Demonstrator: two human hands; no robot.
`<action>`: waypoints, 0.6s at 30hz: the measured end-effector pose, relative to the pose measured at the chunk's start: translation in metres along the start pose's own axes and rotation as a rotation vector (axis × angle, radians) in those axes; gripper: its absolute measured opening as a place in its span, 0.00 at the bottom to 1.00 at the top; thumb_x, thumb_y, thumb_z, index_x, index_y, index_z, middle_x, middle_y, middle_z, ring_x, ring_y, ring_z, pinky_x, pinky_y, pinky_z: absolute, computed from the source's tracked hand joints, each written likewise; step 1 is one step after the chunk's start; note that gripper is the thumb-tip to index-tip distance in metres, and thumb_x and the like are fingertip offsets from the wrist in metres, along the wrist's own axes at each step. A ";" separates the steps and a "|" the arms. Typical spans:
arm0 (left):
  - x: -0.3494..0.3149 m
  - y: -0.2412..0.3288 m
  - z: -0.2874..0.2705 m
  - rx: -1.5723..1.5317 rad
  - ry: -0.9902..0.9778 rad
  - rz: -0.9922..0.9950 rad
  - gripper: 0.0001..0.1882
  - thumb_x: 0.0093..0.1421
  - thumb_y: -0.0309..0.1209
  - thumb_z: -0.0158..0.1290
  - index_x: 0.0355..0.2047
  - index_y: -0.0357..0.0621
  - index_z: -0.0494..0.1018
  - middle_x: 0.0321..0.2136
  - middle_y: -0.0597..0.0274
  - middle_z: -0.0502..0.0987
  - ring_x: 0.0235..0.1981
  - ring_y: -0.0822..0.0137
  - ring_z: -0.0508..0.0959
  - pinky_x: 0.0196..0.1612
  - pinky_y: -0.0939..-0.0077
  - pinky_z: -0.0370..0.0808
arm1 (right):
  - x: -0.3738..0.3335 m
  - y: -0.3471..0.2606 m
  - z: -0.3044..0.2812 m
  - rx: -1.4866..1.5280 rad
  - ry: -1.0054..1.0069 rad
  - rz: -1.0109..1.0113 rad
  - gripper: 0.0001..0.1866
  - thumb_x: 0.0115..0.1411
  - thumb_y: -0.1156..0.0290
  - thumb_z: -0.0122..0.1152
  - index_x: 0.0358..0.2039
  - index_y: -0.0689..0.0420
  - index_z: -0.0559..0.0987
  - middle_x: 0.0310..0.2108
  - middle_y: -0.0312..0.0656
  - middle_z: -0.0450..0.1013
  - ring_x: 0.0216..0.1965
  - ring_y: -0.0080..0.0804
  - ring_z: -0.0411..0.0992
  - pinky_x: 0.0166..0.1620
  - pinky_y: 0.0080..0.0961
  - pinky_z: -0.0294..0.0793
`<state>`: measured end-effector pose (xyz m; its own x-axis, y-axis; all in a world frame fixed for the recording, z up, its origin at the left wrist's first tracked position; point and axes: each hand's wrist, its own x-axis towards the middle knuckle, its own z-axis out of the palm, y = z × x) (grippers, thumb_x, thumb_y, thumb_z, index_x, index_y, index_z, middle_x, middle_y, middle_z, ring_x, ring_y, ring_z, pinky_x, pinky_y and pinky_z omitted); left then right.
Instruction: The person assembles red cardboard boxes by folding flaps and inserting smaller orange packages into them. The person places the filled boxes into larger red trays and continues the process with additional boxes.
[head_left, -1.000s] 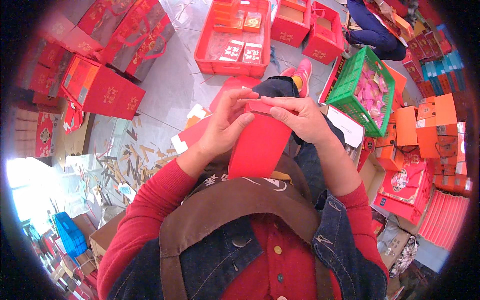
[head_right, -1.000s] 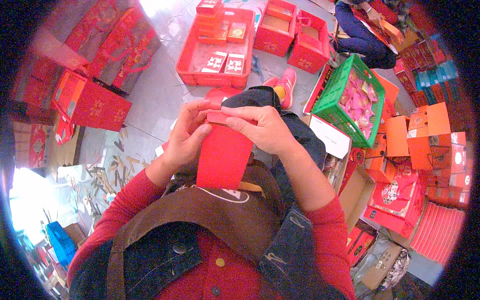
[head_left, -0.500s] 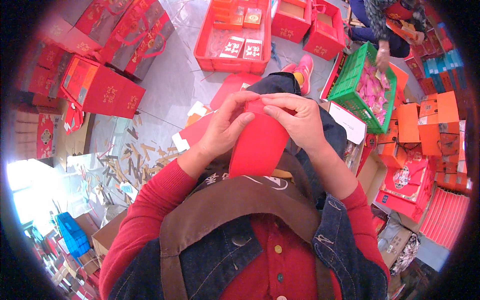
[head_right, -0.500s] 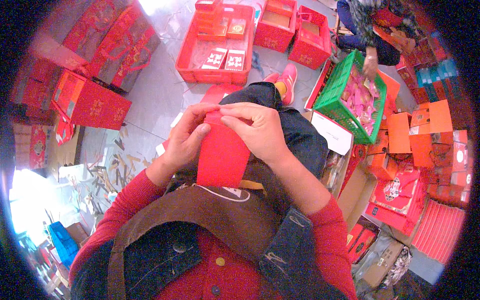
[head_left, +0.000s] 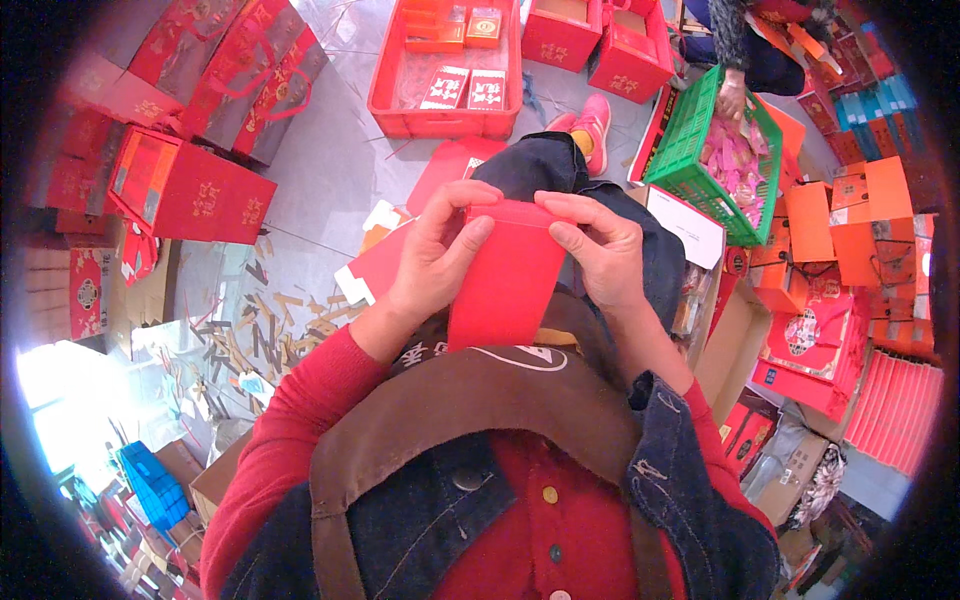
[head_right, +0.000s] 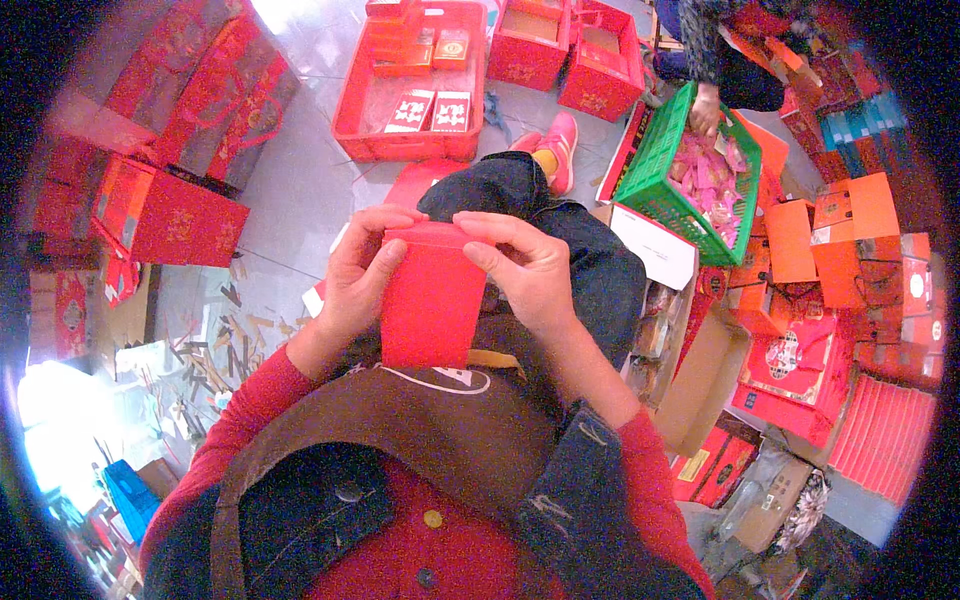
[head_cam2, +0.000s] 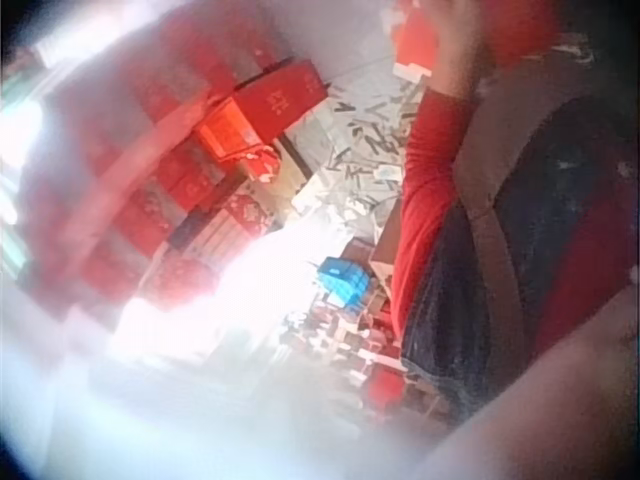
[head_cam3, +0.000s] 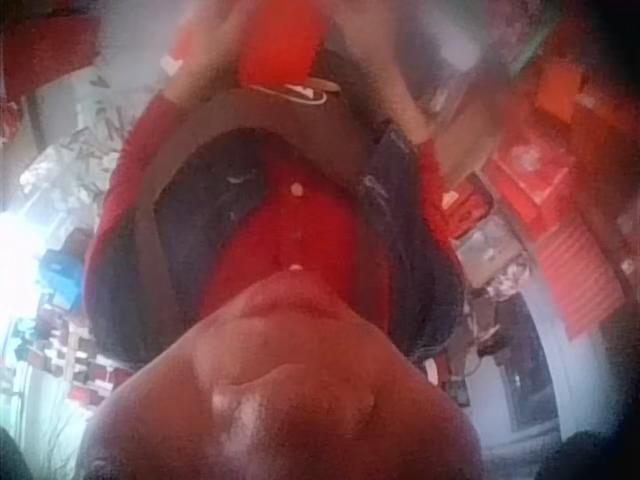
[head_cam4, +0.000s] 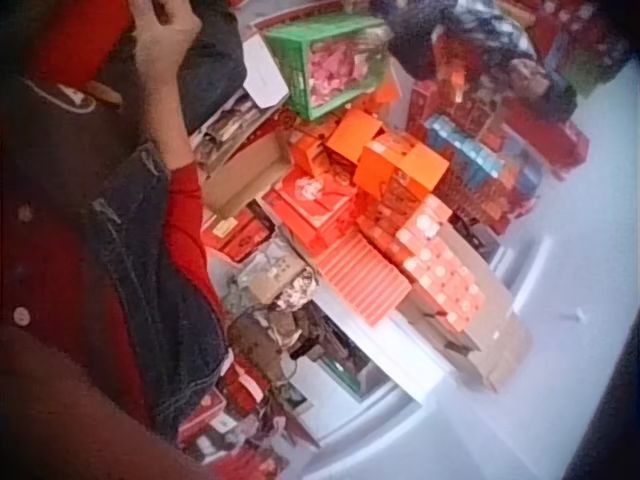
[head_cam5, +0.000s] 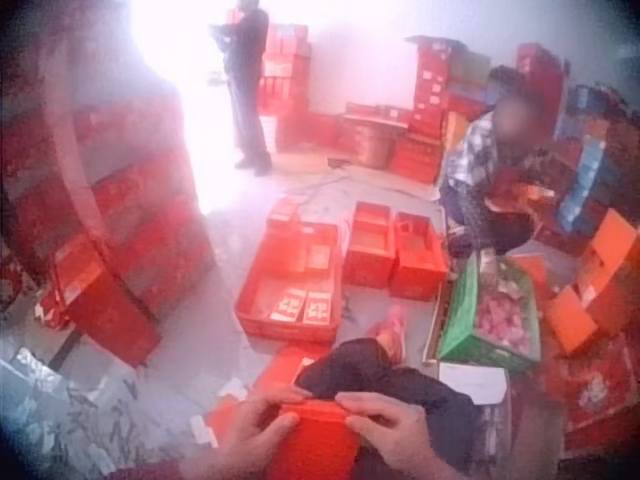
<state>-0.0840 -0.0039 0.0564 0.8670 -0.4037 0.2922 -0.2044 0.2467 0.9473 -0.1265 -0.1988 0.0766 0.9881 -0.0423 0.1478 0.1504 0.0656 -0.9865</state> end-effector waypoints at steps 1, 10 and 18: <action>0.000 0.000 0.000 0.005 -0.003 0.005 0.10 0.60 0.21 0.47 0.43 0.39 0.66 0.44 0.58 0.69 0.49 0.69 0.67 0.53 0.76 0.63 | -0.002 0.003 0.000 -0.047 -0.019 -0.048 0.09 0.52 0.80 0.61 0.36 0.63 0.79 0.42 0.47 0.74 0.46 0.33 0.71 0.51 0.26 0.69; -0.007 -0.007 -0.005 -0.029 -0.009 0.004 0.07 0.58 0.20 0.50 0.37 0.39 0.68 0.42 0.56 0.70 0.48 0.68 0.69 0.52 0.75 0.64 | -0.004 0.020 0.003 -0.043 -0.096 -0.159 0.09 0.54 0.81 0.58 0.36 0.63 0.78 0.43 0.46 0.73 0.51 0.37 0.68 0.55 0.31 0.64; 0.012 -0.046 -0.026 -0.141 0.346 -0.399 0.05 0.61 0.29 0.49 0.32 0.41 0.70 0.28 0.66 0.74 0.30 0.75 0.73 0.37 0.80 0.71 | 0.028 0.020 -0.017 -0.928 -0.331 -0.560 0.32 0.44 0.85 0.54 0.53 0.56 0.67 0.56 0.45 0.63 0.60 0.44 0.59 0.61 0.40 0.57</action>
<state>-0.0520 0.0025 0.0128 0.9685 -0.1828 -0.1689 0.2131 0.2587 0.9422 -0.0962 -0.2154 0.0602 0.7696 0.4419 0.4609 0.6287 -0.6504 -0.4263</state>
